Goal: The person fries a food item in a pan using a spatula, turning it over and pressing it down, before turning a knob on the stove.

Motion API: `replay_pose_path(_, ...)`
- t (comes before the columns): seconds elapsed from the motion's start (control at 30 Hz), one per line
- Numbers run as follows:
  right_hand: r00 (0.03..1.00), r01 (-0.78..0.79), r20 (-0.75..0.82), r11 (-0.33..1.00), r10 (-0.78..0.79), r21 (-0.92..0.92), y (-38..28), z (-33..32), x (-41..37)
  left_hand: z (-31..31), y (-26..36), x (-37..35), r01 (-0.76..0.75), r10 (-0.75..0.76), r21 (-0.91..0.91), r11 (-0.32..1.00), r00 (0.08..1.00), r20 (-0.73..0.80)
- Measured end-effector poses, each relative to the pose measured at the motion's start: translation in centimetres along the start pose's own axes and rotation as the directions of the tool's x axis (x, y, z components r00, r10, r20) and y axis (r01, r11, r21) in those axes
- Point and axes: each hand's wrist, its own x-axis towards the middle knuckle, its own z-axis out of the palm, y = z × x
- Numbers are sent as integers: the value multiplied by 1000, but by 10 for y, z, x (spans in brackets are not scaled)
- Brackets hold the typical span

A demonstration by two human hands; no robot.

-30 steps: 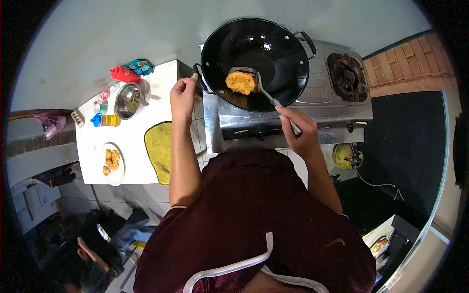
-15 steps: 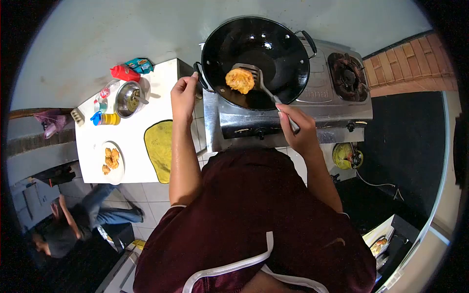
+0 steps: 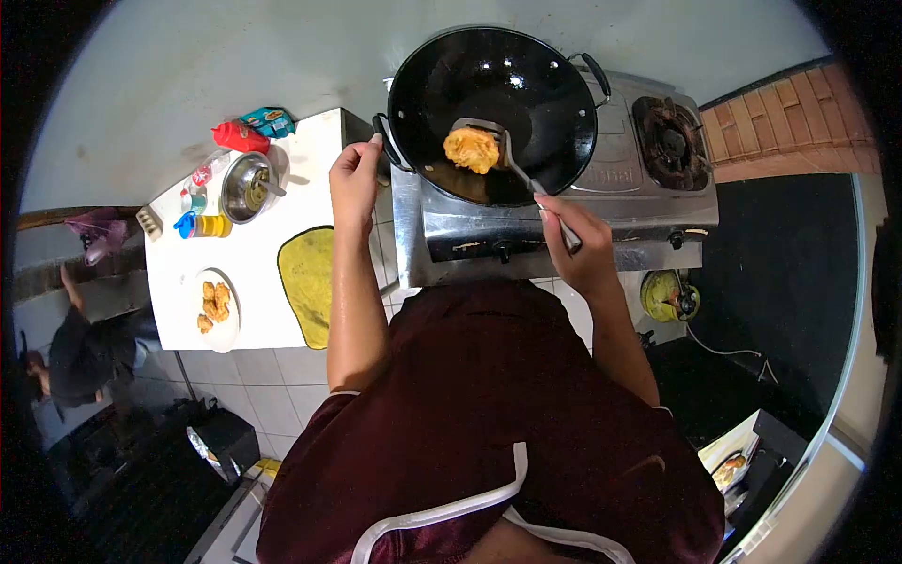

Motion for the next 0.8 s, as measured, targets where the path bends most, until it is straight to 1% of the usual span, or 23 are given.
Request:
replay_pose_path(0.03,1000,0,1,1000,0,0,-1,-1,1,1,1,0,1,-1,0,1000,1000,-1)
replay_pose_path(0.1,998,-63,14,995,62,75,-4,-5,1,2,3,-2,4,-4,-13,1000,1000,1)
replay_pose_path(0.13,998,-65,14,995,64,75,-3,-3,1,1,1,-2,5,-5,-11,1000,1000,2)
replay_pose_path(0.2,999,-4,-36,999,5,34,2,2,2,0,-2,1,3,-3,-18,1000,1000,-2)
replay_pose_path(0.23,999,-4,-37,999,5,33,1,1,3,0,-2,1,3,-3,-19,1000,1000,0)
replay_pose_path(0.3,997,-69,-14,994,71,89,-2,-1,4,1,0,0,-7,7,-15,1000,1000,1)
replay_pose_path(0.33,997,-72,-15,993,74,91,-2,0,3,1,-1,-1,-5,5,-12,1000,1000,2)
replay_pose_path(0.4,999,-24,-21,1000,24,7,-1,5,2,0,-2,1,-39,39,-11,999,999,-1)
replay_pose_path(0.43,999,-24,-22,1000,24,4,-1,5,3,1,-2,2,-39,39,-12,999,999,1)
replay_pose_path(0.5,999,-20,-36,997,22,72,-1,3,2,3,-1,1,-23,23,-23,999,1000,-4)
replay_pose_path(0.53,999,-25,-32,997,28,75,-1,4,2,3,1,0,-17,17,-19,1000,1000,-5)
replay_pose_path(0.6,1000,-21,-5,1000,21,5,-2,7,-1,1,7,-3,39,-39,-27,999,999,-3)
replay_pose_path(0.73,999,11,-41,999,-9,40,0,6,-1,0,6,-2,48,-48,-5,999,999,-14)
replay_pose_path(0.8,1000,0,-26,1000,-1,-2,-3,8,-2,-1,3,-2,35,-35,-23,999,999,-1)
